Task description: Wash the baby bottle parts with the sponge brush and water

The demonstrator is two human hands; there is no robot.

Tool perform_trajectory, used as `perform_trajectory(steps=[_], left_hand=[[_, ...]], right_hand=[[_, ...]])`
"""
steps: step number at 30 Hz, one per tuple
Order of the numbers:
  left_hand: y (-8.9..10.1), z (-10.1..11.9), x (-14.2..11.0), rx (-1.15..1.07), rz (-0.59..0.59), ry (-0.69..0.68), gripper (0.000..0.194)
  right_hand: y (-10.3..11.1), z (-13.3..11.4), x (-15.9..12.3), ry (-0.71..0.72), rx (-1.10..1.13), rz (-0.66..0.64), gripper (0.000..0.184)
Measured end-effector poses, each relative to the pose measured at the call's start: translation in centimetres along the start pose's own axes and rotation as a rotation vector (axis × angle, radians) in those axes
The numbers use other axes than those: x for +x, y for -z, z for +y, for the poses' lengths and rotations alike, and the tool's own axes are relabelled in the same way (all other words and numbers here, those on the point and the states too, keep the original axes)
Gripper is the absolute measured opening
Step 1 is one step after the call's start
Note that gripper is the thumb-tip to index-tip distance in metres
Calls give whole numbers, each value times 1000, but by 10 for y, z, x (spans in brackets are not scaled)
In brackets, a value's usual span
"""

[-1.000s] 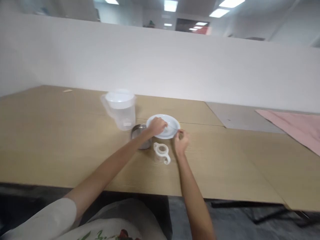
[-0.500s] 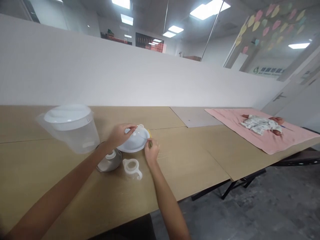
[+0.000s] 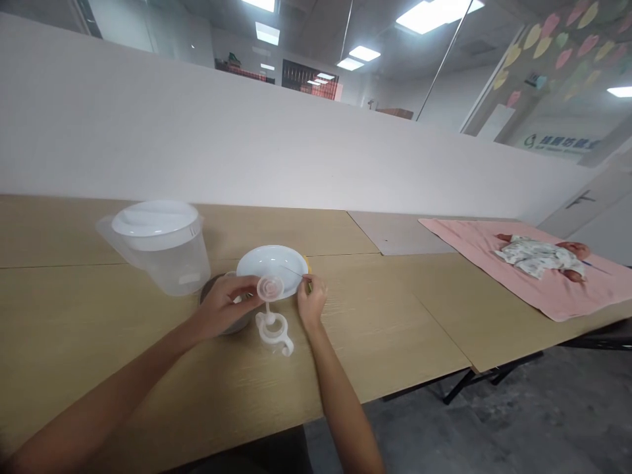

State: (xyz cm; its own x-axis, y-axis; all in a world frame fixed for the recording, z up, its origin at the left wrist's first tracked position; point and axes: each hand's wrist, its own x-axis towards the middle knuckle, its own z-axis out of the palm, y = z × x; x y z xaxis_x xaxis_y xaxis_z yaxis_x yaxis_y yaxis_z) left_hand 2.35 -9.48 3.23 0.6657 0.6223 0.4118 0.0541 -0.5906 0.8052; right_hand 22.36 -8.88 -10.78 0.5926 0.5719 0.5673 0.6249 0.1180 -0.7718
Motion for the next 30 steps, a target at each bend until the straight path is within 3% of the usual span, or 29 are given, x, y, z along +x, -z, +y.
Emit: perform_trajectory(steps=[9, 20, 30], left_hand=[[-12, -12, -19, 105, 63, 7, 24], [-26, -23, -42, 261, -117, -44, 23], [-46, -26, -62, 468, -19, -75, 30]], right_hand=[[-1, 2, -1, 9, -2, 6, 23], [0, 5, -1, 31, 20, 0, 27], [1, 11, -2, 45, -3, -8, 29]])
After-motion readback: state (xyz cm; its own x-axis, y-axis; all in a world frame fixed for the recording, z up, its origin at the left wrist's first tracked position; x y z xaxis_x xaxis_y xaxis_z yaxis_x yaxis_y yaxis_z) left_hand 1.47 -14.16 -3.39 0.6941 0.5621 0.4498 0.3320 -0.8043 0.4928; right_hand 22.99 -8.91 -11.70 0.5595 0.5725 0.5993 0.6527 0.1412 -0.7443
